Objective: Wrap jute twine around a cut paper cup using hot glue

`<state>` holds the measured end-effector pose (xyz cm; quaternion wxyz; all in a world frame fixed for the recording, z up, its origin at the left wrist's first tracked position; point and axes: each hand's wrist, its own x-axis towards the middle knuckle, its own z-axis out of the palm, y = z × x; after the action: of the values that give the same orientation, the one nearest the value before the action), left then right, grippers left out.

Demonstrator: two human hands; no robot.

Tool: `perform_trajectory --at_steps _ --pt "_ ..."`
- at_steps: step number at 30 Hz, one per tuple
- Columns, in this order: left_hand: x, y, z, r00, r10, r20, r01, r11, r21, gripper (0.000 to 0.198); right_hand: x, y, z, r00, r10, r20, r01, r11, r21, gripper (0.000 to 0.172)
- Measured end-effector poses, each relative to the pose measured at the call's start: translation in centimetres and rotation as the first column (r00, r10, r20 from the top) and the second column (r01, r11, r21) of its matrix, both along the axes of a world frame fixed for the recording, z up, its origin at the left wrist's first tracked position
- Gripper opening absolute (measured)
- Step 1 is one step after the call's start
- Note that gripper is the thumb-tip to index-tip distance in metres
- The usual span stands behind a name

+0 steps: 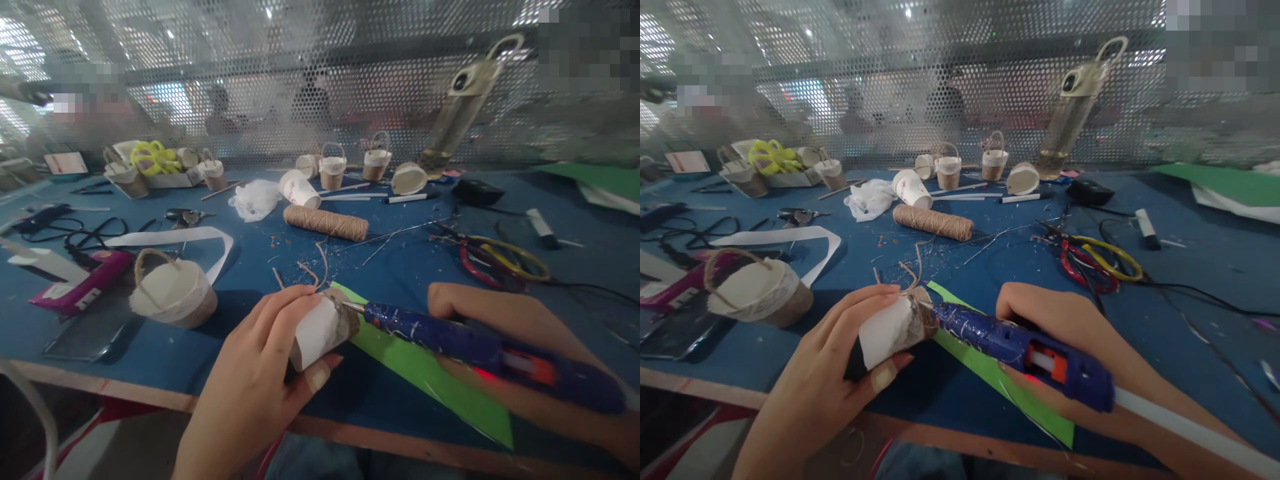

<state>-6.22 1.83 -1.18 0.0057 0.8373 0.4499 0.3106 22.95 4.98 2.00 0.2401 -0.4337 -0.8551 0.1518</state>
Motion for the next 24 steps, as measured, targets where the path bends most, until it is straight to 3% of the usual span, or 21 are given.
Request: perform_trajectory --at_steps 11,15,19,24 --pt "-0.02 0.02 -0.03 1.0 -0.006 0.022 0.007 1.0 -0.02 0.043 -0.17 -0.04 0.21 0.999 0.028 0.028 -0.028 0.999 0.033 0.021" --pt "-0.02 -0.1 -0.05 0.999 -0.009 0.033 0.01 1.0 -0.02 0.045 0.02 0.06 -0.15 0.998 0.04 -0.049 -0.039 0.999 0.01 0.019" --pt "0.1 -0.25 -0.12 1.0 0.002 0.031 -0.003 1.0 0.007 0.041 -0.37 -0.15 -0.34 0.986 -0.053 -0.158 0.052 0.999 -0.013 0.013" --pt "0.06 -0.37 -0.1 1.0 0.016 0.018 -0.017 0.999 0.034 0.041 -0.94 -0.45 -0.3 0.967 -0.186 -0.176 0.179 0.982 -0.056 0.01"
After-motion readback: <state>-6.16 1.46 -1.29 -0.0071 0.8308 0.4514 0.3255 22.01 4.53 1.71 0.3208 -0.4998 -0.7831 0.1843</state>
